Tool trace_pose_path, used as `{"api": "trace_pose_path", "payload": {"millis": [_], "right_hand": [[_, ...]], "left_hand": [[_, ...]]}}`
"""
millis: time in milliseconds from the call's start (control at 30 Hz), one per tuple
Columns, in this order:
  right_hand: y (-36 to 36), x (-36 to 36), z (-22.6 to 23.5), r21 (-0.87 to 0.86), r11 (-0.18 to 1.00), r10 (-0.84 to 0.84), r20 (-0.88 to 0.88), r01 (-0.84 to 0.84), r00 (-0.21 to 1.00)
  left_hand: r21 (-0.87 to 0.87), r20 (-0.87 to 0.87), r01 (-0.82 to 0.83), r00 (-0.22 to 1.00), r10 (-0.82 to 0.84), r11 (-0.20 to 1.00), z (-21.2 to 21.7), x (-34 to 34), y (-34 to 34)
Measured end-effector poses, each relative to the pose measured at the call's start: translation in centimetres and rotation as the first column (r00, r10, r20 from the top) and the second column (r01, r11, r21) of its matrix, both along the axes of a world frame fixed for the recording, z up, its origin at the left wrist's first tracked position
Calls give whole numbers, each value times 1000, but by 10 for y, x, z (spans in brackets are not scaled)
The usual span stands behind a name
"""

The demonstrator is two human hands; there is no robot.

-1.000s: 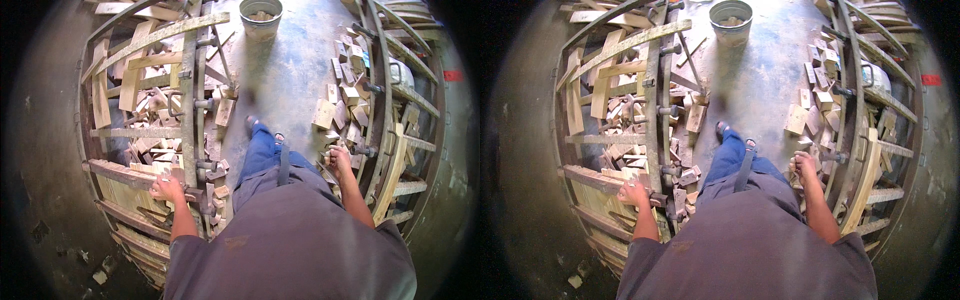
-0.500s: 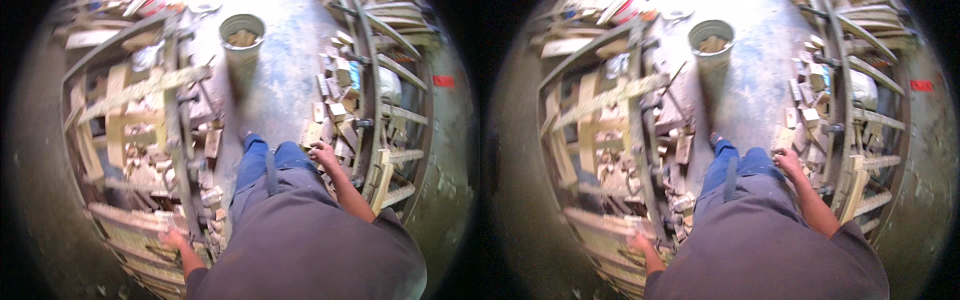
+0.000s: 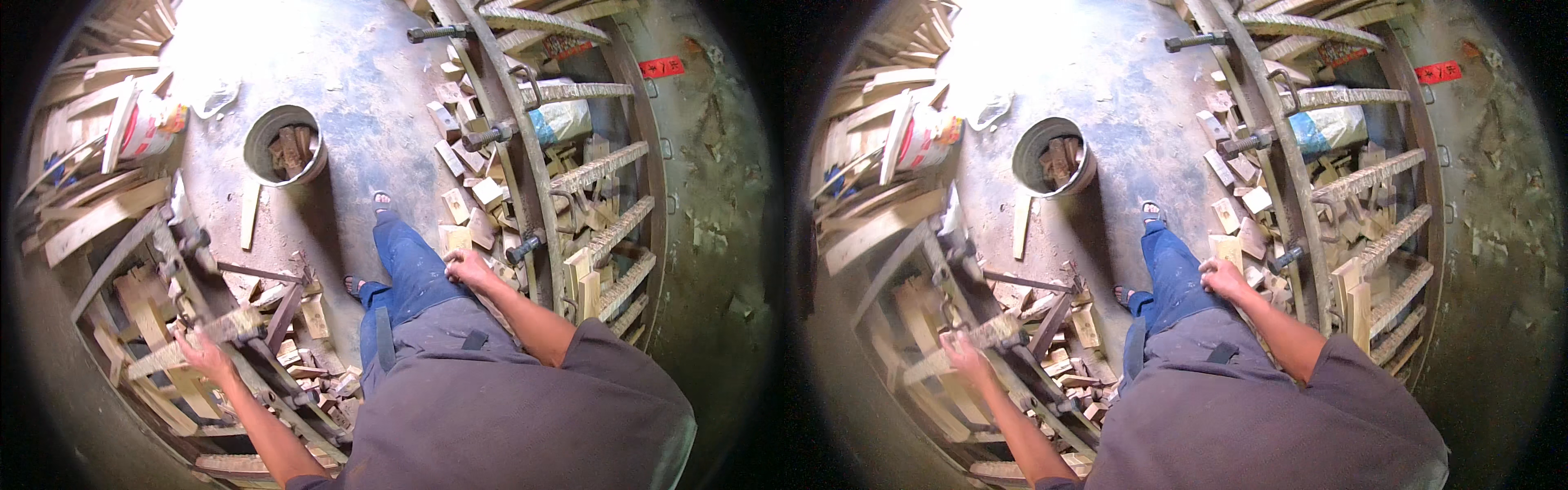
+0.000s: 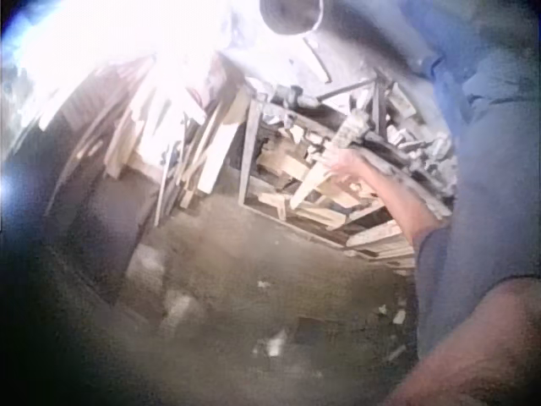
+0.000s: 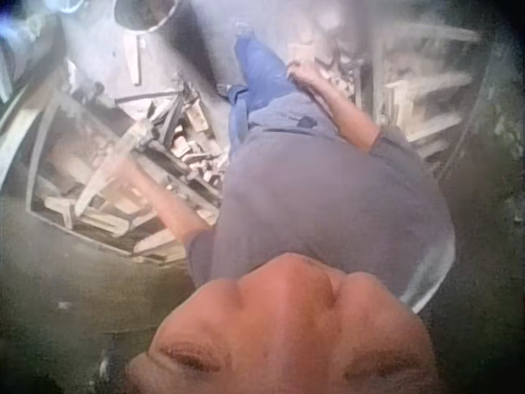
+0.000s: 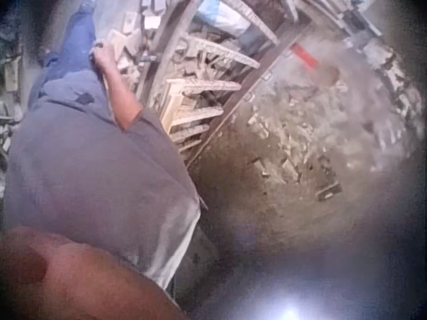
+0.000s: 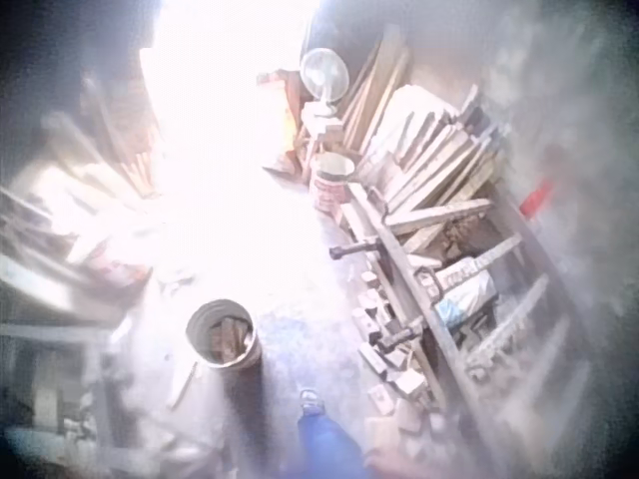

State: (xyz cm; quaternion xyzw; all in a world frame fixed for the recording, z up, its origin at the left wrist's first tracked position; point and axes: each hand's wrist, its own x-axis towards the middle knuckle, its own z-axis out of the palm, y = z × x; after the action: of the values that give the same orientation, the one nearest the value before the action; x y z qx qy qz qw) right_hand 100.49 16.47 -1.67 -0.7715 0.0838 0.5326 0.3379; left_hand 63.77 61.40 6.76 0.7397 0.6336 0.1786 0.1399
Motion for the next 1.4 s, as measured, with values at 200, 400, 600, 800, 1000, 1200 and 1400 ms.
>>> {"api": "trace_pose_path", "payload": {"millis": [200,400,600,800,1000,1200,1400], "right_hand": [[19,90,-4,-20,988,-149,38,150,988],[23,124,-24,-167,978,-132,-29,126,991],[64,117,-25,-155,986,55,-79,-66,995],[73,110,-23,-140,988,59,-33,-63,998],[48,106,-58,-266,964,-14,-116,-17,993],[35,101,-133,-263,961,86,-15,-87,996],[40,137,-268,-326,942,-56,88,82,995]], "left_hand": [[-150,-342,-255,920,191,955,-44,74,-8],[33,-283,-174,943,176,984,-54,66,-14],[121,-427,-159,883,196,980,-66,67,-13],[-21,-190,-213,960,206,977,-58,60,-9],[-91,-232,-195,958,169,977,-57,41,-4],[-65,-281,-66,958,45,996,-49,40,0],[-154,10,-259,965,263,954,-52,49,-5]]}}
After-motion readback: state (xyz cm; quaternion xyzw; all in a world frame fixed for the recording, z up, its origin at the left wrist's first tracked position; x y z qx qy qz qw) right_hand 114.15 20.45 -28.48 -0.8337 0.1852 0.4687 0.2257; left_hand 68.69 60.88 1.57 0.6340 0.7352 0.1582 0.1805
